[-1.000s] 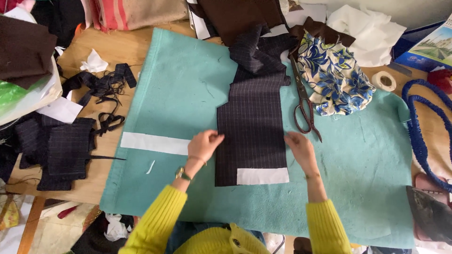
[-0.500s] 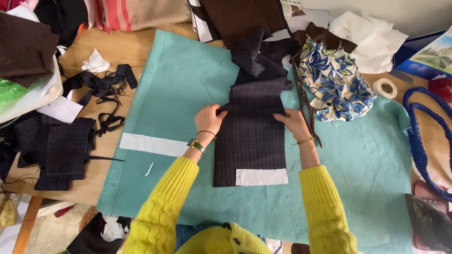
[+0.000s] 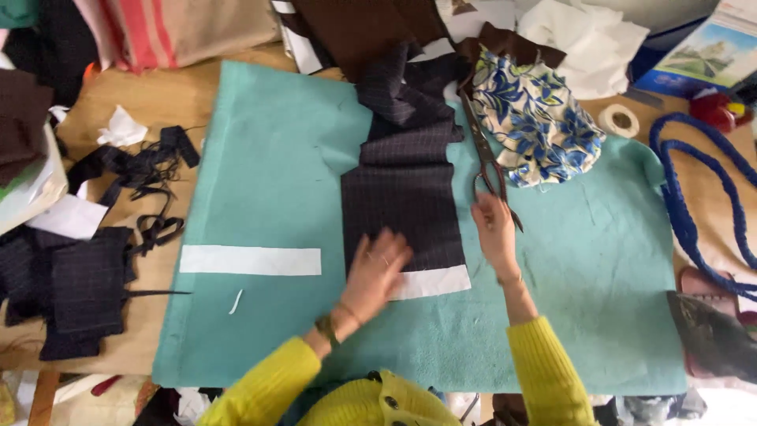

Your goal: Applying and ironing interfacing strips onto fabric pieces to prepare them for garment construction.

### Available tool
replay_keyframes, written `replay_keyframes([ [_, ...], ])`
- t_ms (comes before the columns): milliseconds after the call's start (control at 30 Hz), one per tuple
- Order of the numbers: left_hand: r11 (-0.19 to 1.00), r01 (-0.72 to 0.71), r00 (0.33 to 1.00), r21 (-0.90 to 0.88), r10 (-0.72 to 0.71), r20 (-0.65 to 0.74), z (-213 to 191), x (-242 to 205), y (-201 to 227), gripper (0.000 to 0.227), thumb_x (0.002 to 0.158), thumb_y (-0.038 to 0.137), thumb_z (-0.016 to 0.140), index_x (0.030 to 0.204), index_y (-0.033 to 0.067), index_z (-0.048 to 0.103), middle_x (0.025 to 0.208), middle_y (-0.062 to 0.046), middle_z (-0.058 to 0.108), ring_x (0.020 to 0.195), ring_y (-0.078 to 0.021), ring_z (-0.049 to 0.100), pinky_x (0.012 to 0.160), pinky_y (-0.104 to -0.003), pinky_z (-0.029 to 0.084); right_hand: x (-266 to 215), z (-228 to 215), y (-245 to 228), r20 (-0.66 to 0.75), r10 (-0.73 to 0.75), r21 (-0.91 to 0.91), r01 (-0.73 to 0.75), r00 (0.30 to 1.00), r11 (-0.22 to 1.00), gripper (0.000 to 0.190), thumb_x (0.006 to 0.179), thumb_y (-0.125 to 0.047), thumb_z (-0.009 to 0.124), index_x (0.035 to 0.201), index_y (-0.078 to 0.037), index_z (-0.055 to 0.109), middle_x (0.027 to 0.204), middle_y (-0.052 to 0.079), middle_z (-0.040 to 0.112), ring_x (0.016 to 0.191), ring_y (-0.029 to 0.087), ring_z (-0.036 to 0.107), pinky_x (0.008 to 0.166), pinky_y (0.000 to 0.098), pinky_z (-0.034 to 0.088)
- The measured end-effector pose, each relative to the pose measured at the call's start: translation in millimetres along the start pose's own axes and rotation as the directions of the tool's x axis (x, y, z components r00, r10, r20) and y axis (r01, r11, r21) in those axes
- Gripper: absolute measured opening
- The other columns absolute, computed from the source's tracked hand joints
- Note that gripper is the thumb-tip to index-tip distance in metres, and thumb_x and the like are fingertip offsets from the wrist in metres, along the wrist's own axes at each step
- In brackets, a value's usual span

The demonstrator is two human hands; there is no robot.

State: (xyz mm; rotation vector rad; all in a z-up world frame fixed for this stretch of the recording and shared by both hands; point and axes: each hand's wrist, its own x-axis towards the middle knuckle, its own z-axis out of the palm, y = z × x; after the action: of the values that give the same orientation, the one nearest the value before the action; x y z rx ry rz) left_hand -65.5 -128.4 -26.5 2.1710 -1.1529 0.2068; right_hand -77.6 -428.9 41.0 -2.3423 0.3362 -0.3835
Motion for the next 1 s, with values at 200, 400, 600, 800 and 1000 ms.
replay_keyframes([
  [200, 0.994, -0.095, 0.926, 0.053, 0.069, 0.371, -20, -16, 66, 0.081, 0.093, 0.063, 0.052, 0.156, 0.0127, 0.038, 0.167, -0.009, 0.032, 0.155, -0.0259, 0.024, 0.125, -0.062, 0.009, -119, -10, -46, 0.017, -0.342, -0.143, 0.341, 0.939, 0.929, 0.029, 0.095, 0.000, 0.066, 0.124, 0.004, 0.066, 0.122, 0.024, 0.067, 0.119, 0.047, 0.061, 0.099, 0.0535, 0.050],
  [400, 0.987, -0.086, 0.950, 0.138, 0.039, 0.309, -5, -26, 64, 0.092, 0.092, 0.071, 0.049, 0.160, 0.0131, 0.030, 0.171, -0.006, 0.022, 0.158, -0.0255, 0.015, 0.126, -0.063, 0.006, -155, 3, -20, 0.176, -0.374, -0.212, 0.406, 0.911, 0.889, 0.041, 0.097, -0.015, 0.063, 0.138, -0.011, 0.065, 0.152, 0.011, 0.056, 0.145, 0.034, 0.045, 0.117, 0.0479, 0.038],
  [600, 0.979, -0.090, 0.956, 0.183, 0.033, 0.290, -3, -29, 65, 0.089, 0.094, 0.073, 0.042, 0.161, 0.0159, 0.029, 0.172, -0.004, 0.019, 0.159, -0.0264, 0.010, 0.128, -0.061, 0.005, -154, 1, -29, 0.163, -0.369, -0.210, 0.398, 0.915, 0.893, 0.042, 0.098, -0.014, 0.063, 0.140, -0.011, 0.063, 0.153, 0.013, 0.054, 0.146, 0.034, 0.044, 0.118, 0.0477, 0.036],
  [800, 0.975, -0.071, 0.978, 0.211, 0.027, 0.209, 2, -35, 65, 0.084, 0.095, 0.071, 0.043, 0.161, 0.0201, 0.031, 0.172, -0.004, 0.022, 0.159, -0.0264, 0.014, 0.127, -0.062, 0.008, -157, 3, -26, 0.137, -0.360, -0.160, 0.379, 0.923, 0.911, 0.044, 0.095, -0.016, 0.069, 0.137, -0.007, 0.064, 0.155, 0.017, 0.052, 0.146, 0.036, 0.043, 0.119, 0.0487, 0.036],
  [1000, 0.966, 0.094, 0.994, 0.240, -0.105, 0.034, -24, -46, 58, 0.077, 0.096, 0.062, 0.057, 0.158, 0.0210, 0.039, 0.169, -0.004, 0.031, 0.156, -0.0272, 0.024, 0.121, -0.067, 0.013, -163, -2, -23, 0.036, -0.309, -0.077, 0.311, 0.950, 0.947, 0.046, 0.096, -0.011, 0.068, 0.141, -0.005, 0.063, 0.156, 0.019, 0.049, 0.147, 0.037, 0.040, 0.119, 0.0474, 0.034],
])
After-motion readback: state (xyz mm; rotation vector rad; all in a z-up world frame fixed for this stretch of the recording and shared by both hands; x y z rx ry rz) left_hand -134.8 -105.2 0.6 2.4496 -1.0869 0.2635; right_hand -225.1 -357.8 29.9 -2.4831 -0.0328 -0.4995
